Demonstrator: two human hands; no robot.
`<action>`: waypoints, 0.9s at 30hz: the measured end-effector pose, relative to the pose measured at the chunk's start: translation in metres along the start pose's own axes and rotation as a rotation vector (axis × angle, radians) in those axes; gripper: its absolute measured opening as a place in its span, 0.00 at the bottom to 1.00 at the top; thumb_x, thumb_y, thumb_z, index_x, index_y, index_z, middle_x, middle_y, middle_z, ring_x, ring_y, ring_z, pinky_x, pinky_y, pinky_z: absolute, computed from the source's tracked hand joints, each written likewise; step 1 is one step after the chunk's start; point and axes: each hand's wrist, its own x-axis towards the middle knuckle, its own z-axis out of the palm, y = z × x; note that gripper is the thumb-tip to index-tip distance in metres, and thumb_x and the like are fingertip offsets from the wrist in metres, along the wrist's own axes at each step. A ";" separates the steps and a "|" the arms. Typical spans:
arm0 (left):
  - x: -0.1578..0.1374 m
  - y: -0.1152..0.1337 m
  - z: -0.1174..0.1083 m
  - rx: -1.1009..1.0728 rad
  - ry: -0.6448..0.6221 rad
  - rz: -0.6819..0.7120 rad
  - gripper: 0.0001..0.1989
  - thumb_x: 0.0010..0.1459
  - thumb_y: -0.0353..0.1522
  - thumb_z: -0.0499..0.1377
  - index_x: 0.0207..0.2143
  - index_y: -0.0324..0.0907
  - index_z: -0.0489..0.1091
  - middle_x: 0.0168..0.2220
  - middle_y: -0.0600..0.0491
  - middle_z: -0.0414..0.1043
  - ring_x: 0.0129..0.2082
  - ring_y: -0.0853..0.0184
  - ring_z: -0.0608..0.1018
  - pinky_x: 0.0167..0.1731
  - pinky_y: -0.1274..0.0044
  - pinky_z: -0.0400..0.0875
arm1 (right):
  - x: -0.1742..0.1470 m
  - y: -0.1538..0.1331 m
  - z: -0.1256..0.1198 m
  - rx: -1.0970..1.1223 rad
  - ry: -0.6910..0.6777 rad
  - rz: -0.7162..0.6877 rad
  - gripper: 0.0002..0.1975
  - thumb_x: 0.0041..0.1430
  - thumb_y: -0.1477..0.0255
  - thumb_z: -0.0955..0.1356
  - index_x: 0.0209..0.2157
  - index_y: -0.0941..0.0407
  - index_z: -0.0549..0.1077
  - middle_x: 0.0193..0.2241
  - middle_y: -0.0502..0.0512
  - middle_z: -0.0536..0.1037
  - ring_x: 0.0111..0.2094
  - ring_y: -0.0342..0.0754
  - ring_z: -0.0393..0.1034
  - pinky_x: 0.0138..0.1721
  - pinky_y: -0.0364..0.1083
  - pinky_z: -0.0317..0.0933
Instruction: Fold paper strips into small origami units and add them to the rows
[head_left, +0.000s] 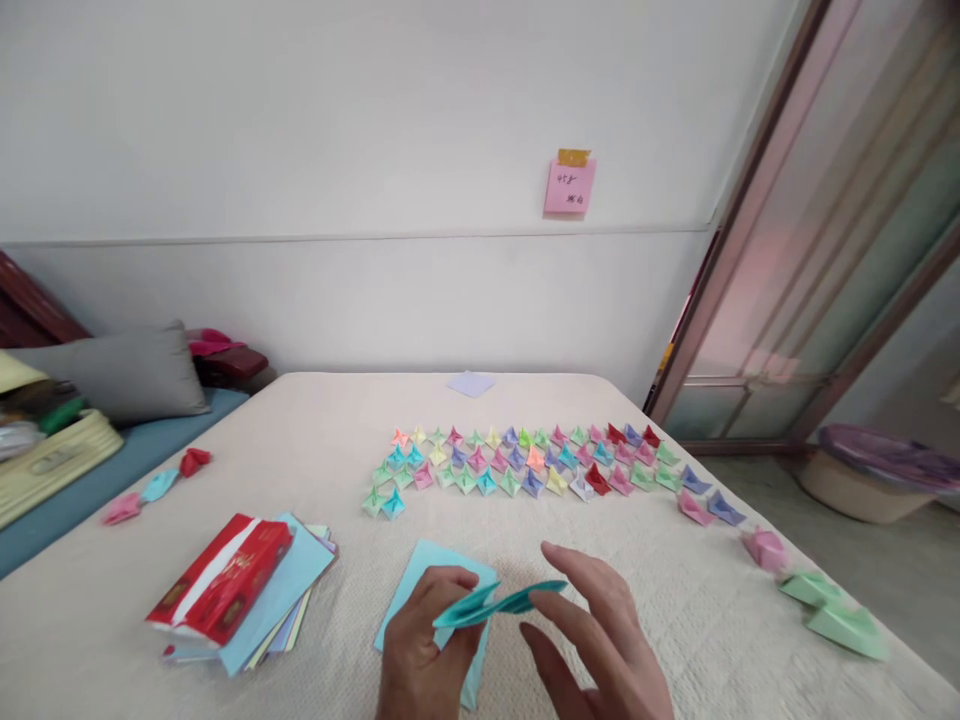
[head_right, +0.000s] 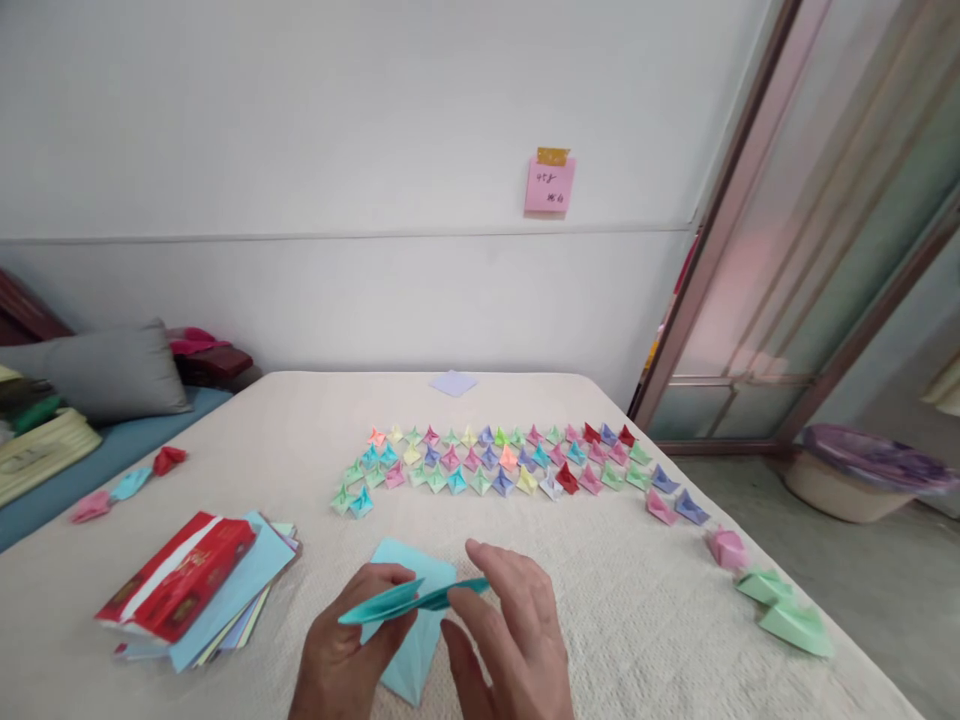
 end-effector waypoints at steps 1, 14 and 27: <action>0.000 -0.001 0.000 0.003 -0.006 0.008 0.05 0.53 0.33 0.63 0.25 0.45 0.78 0.33 0.52 0.76 0.33 0.63 0.77 0.34 0.79 0.68 | 0.000 -0.001 0.000 -0.006 -0.005 -0.014 0.16 0.54 0.83 0.66 0.43 0.52 0.67 0.50 0.63 0.68 0.50 0.60 0.64 0.47 0.58 0.62; -0.005 -0.014 -0.003 0.042 -0.046 0.169 0.05 0.56 0.32 0.60 0.28 0.44 0.75 0.37 0.52 0.74 0.36 0.64 0.77 0.35 0.79 0.69 | 0.005 -0.002 0.002 0.032 0.053 -0.098 0.10 0.55 0.85 0.65 0.36 0.58 0.71 0.50 0.63 0.67 0.49 0.57 0.63 0.47 0.56 0.58; -0.005 -0.017 0.000 0.096 -0.040 0.126 0.05 0.57 0.32 0.60 0.29 0.45 0.75 0.37 0.54 0.74 0.36 0.66 0.77 0.37 0.80 0.68 | 0.007 -0.005 0.002 0.044 0.066 -0.110 0.08 0.54 0.85 0.65 0.29 0.59 0.73 0.25 0.56 0.76 0.26 0.47 0.62 0.28 0.48 0.51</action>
